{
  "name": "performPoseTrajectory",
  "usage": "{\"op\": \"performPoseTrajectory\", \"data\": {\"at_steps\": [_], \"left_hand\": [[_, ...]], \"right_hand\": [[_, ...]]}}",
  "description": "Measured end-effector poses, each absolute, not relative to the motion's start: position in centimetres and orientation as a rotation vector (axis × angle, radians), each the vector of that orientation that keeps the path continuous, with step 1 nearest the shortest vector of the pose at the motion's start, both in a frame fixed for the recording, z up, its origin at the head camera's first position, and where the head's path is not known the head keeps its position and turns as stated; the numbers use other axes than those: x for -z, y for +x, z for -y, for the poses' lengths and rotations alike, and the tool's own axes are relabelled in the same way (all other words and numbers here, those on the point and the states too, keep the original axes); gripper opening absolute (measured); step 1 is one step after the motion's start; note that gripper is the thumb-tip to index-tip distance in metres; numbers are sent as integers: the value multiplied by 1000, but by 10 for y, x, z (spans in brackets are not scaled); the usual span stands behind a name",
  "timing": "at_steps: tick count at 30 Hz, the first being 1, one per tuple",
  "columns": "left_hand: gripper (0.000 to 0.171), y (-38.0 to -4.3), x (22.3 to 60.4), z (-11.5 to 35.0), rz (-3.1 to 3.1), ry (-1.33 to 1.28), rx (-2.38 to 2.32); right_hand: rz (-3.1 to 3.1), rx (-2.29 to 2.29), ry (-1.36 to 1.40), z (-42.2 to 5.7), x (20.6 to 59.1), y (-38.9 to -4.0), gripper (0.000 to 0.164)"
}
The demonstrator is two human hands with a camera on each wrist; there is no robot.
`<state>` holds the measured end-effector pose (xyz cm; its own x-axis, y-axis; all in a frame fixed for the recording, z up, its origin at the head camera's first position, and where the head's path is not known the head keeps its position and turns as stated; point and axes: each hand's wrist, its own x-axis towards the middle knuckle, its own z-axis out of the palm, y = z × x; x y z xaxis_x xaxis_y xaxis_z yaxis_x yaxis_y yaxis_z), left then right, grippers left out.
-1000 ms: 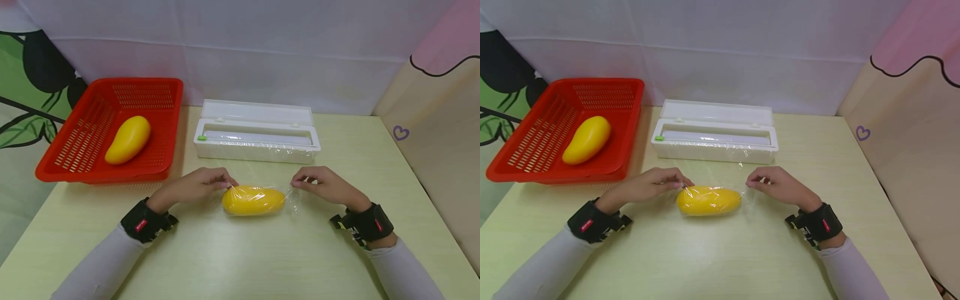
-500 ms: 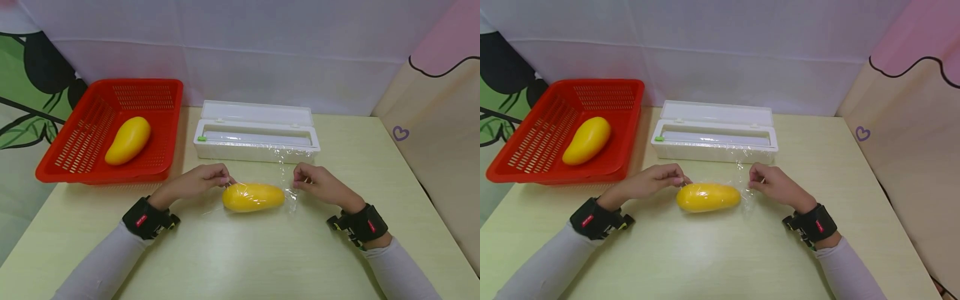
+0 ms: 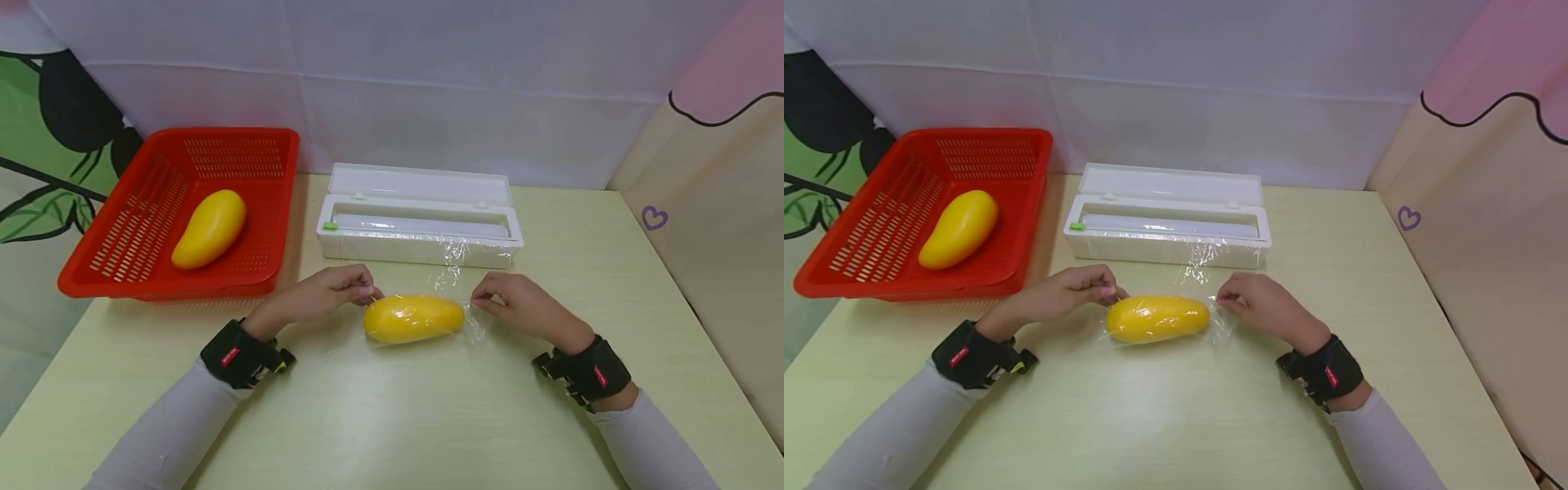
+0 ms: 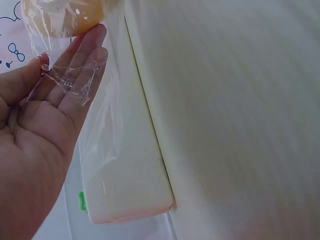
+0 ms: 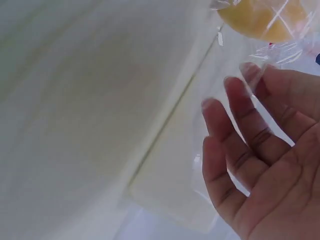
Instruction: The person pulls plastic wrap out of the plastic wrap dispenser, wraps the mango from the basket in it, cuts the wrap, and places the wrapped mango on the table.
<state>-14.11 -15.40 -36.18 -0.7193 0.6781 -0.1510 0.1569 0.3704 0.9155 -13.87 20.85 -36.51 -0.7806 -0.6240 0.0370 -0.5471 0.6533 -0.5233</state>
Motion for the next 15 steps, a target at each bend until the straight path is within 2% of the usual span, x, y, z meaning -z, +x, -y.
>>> {"op": "performPoseTrajectory", "data": {"at_steps": [10,15], "left_hand": [[9,-142,361,153,-2105,643,-1373],[8,-142,362,154,-2078,617,-1408]], "right_hand": [[-2759,984,-1239,-186,346,-115,18],[-2773,991,-1266,-172,348,-106,34]]}}
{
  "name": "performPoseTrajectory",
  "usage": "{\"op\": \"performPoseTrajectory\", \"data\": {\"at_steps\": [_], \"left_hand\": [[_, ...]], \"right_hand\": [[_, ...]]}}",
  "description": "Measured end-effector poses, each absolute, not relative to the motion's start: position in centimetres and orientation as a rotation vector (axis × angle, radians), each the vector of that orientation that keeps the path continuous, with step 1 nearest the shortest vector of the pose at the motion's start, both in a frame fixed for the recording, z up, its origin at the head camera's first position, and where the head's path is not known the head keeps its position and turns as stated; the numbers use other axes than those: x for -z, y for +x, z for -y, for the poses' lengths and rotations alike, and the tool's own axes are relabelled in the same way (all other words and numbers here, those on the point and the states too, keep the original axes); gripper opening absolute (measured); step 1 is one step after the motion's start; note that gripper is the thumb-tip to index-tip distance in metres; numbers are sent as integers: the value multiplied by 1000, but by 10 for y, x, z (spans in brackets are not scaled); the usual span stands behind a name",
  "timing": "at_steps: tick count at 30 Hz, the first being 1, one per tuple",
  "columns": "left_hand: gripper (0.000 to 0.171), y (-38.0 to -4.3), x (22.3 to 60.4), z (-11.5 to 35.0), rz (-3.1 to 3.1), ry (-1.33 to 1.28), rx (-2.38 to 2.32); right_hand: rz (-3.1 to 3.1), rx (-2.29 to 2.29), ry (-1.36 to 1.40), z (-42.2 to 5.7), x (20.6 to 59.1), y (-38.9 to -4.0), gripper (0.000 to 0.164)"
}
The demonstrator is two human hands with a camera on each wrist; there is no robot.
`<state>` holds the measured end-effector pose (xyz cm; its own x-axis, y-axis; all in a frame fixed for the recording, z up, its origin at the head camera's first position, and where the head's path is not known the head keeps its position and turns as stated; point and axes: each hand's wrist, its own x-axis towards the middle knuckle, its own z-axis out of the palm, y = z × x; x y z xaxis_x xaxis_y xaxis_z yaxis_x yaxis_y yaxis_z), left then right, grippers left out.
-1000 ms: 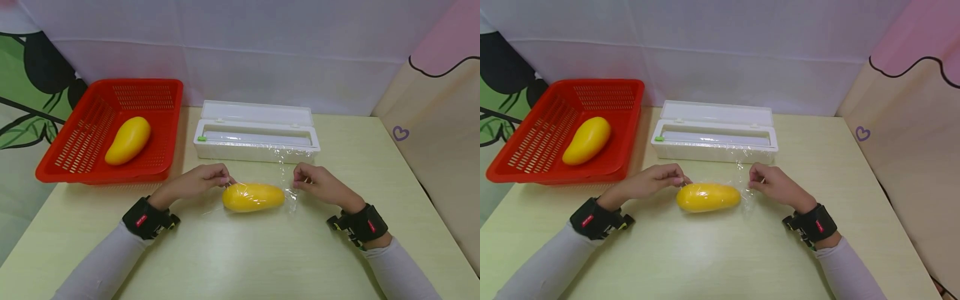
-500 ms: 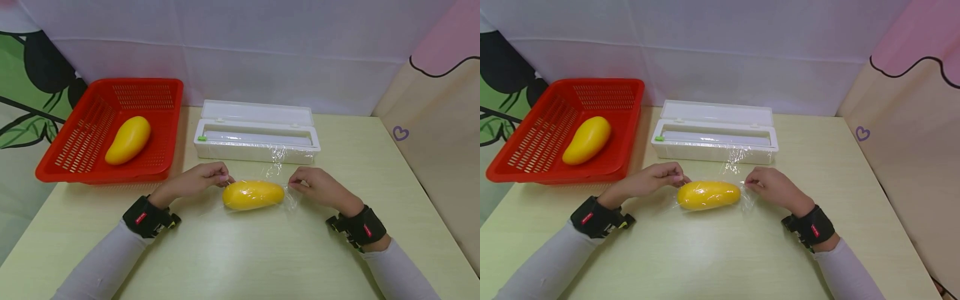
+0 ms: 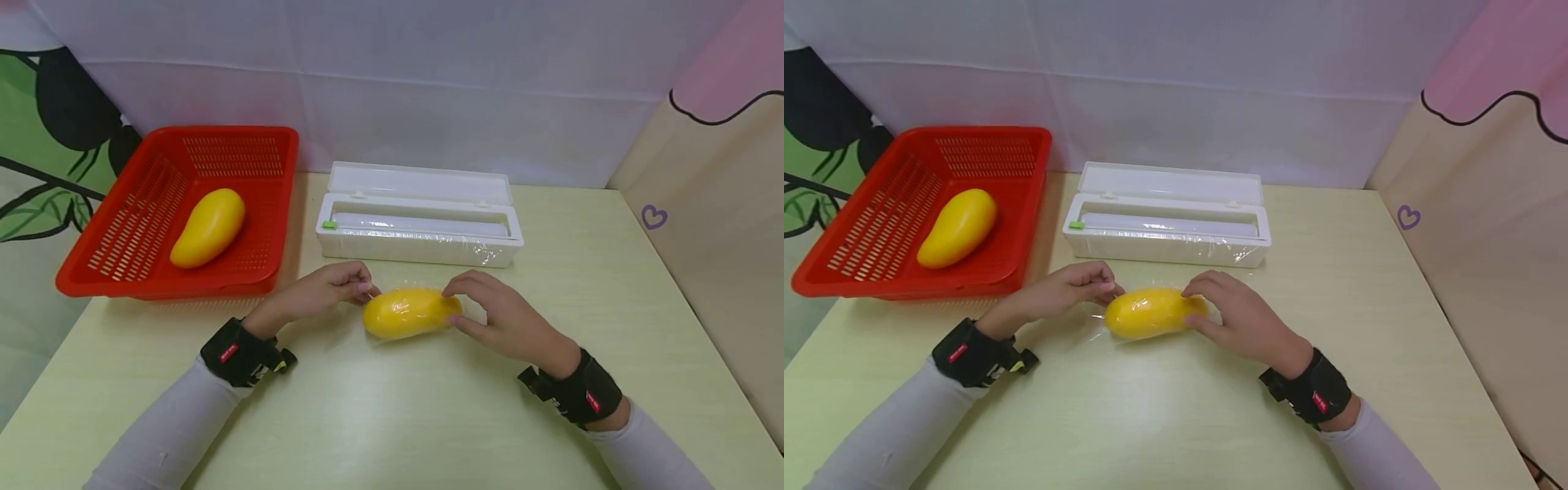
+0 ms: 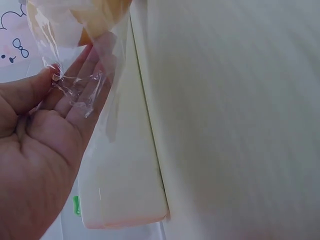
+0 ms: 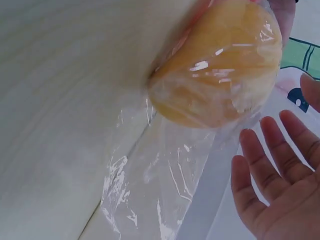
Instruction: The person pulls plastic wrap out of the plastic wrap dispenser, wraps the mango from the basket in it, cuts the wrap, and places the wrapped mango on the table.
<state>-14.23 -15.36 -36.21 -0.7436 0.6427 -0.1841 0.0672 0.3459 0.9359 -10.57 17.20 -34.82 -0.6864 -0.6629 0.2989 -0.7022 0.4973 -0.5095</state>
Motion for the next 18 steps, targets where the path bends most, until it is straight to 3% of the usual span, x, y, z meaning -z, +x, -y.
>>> {"op": "performPoseTrajectory", "data": {"at_steps": [9,18], "left_hand": [[11,-143,363,155,-2033,563,-1458],[12,-148,367,154,-2010,515,-1509]], "right_hand": [[2743,-750,1204,-158,357,-103,58],[2729,-703,1182,-152,360,-103,67]]}}
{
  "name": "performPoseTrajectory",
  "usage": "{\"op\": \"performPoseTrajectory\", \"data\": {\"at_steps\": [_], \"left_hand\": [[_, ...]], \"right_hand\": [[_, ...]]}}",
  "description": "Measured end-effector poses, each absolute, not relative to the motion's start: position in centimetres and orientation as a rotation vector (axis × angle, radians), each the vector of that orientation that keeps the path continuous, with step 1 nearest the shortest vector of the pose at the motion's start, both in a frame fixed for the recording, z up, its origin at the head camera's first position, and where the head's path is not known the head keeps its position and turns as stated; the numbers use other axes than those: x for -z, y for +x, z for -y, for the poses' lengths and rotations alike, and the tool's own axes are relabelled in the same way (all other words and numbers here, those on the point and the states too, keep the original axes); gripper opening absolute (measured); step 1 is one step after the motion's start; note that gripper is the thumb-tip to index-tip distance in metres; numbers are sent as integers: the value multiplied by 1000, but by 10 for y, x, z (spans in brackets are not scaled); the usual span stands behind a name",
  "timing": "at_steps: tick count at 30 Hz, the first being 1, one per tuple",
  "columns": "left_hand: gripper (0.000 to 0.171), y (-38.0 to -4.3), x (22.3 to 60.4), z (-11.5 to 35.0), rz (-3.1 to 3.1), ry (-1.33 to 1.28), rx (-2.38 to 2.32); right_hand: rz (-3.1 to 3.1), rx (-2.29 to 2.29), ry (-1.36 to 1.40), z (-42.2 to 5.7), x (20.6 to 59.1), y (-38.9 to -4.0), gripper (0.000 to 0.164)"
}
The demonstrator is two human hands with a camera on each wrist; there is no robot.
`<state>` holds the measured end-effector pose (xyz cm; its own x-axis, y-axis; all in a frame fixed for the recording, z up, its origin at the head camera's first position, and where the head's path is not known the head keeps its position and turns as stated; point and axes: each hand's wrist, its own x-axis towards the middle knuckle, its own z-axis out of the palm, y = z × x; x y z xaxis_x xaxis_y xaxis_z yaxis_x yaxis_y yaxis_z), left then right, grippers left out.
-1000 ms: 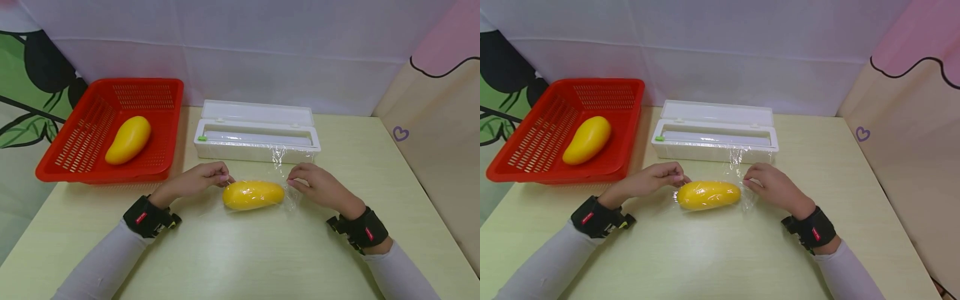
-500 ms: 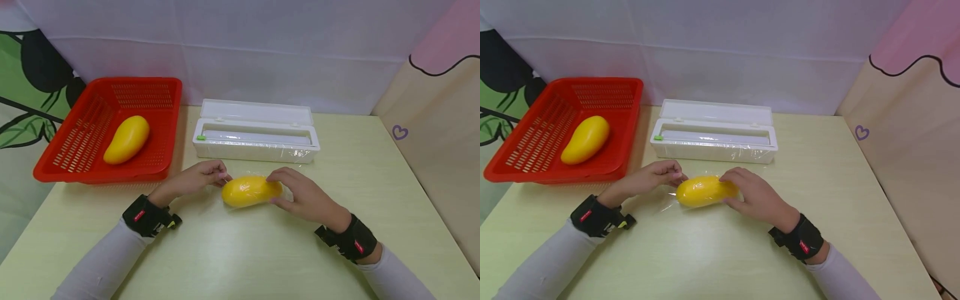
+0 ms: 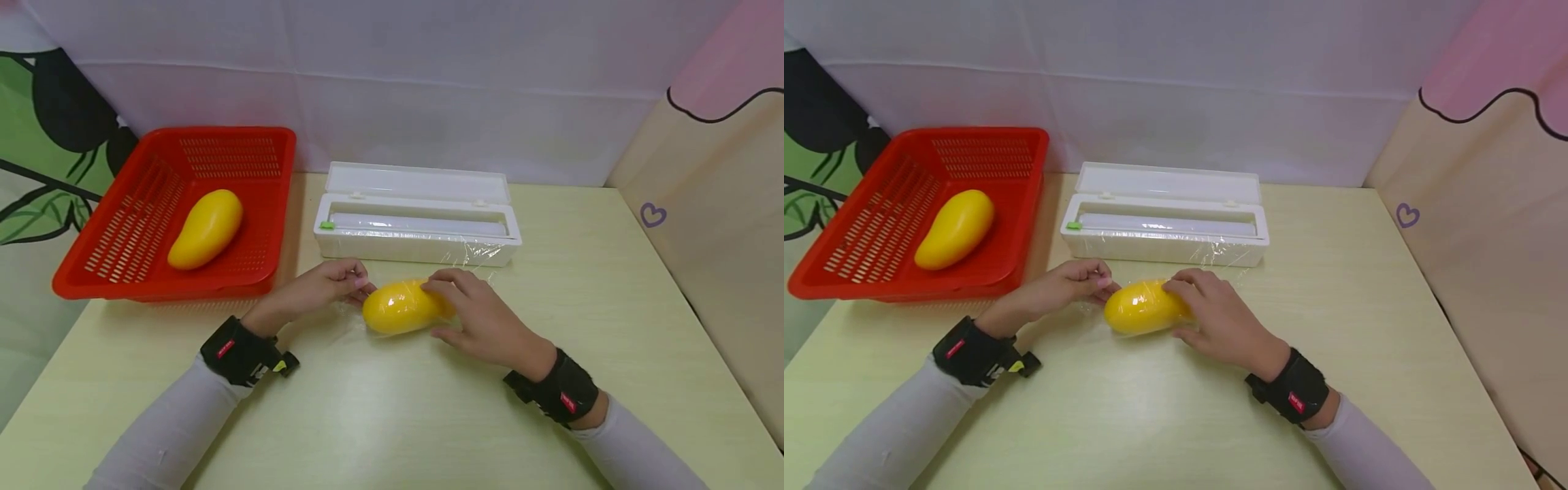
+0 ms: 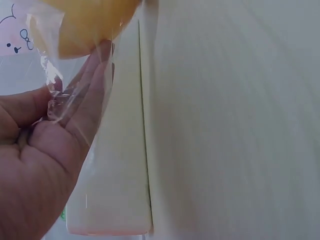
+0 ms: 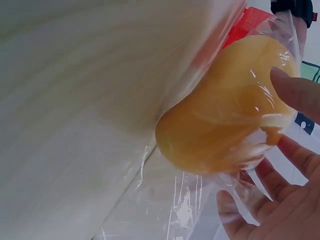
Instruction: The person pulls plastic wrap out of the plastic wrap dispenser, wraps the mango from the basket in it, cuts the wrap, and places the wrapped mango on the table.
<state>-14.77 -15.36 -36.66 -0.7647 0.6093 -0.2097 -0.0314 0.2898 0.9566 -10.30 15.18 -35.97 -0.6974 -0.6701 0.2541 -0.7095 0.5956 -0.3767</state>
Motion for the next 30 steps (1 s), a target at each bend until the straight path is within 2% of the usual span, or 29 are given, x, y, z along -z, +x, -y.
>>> {"op": "performPoseTrajectory", "data": {"at_steps": [14,26,30], "left_hand": [[15,-149,371,156,-1877,429,-1679],[13,-149,370,155,-1944,450,-1642],[20,-148,367,152,-2016,442,-1597]], "right_hand": [[2676,-685,1170,-136,364,-115,82],[2758,-567,1093,-129,365,-121,84],[2777,-530,1092,-130,364,-122,84]]}}
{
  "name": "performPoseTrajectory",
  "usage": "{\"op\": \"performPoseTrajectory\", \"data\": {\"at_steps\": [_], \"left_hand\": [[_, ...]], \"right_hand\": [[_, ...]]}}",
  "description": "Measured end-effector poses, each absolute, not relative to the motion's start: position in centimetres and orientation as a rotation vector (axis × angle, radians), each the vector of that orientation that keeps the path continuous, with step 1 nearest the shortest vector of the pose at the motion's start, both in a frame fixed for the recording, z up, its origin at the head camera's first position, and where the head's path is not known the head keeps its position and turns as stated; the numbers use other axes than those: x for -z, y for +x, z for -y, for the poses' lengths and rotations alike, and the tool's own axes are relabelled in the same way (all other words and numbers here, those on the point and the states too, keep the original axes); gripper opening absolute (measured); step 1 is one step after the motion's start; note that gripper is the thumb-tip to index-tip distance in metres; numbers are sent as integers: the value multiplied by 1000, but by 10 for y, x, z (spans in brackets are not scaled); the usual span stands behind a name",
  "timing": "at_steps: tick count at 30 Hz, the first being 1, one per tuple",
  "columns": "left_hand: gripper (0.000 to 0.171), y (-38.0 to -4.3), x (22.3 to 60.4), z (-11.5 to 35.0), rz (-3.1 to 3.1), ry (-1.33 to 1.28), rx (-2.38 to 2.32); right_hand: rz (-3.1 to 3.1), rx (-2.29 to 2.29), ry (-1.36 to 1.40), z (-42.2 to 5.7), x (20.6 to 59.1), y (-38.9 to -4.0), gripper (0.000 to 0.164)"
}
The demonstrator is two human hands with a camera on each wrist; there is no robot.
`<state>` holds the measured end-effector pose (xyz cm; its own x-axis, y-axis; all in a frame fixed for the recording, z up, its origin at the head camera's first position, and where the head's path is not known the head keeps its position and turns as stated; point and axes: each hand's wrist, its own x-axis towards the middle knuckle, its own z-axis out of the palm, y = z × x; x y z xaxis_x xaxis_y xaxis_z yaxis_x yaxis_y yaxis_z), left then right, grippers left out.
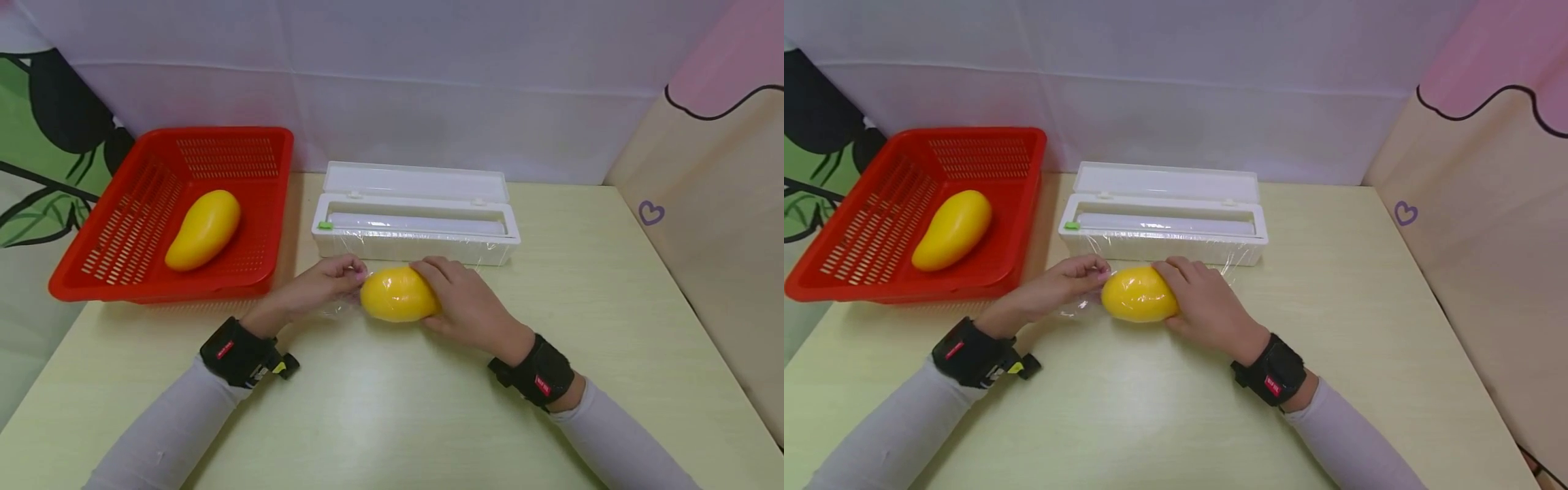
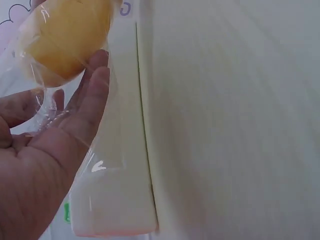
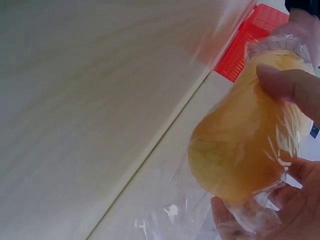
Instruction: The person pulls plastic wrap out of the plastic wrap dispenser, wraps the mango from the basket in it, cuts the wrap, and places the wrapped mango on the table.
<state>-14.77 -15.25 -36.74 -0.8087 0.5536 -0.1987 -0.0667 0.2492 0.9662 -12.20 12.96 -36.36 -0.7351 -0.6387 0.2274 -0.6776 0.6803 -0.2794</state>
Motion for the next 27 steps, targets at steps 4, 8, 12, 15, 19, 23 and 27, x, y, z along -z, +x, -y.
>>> {"op": "performPoseTrajectory", "data": {"at_steps": [4,8,12,15,19,23,27], "left_hand": [[34,-144,359,149,-2248,417,-1478],[48,-139,350,141,-2565,466,-1283],[54,-135,348,131,-2789,755,-1085],[59,-133,350,125,-2864,994,-962],[74,-131,351,119,-2905,1100,-861],[85,-133,351,115,-2919,1105,-827],[87,-136,353,112,-2907,1093,-840]], "right_hand": [[2810,-535,1085,-130,362,-124,85],[2837,-591,1076,-131,361,-126,87],[2860,-671,1062,-133,359,-129,93],[2881,-733,1058,-135,359,-132,94],[2902,-833,1081,-139,359,-136,92],[2909,-914,1111,-143,359,-141,91],[2912,-965,1101,-145,360,-144,91]]}}
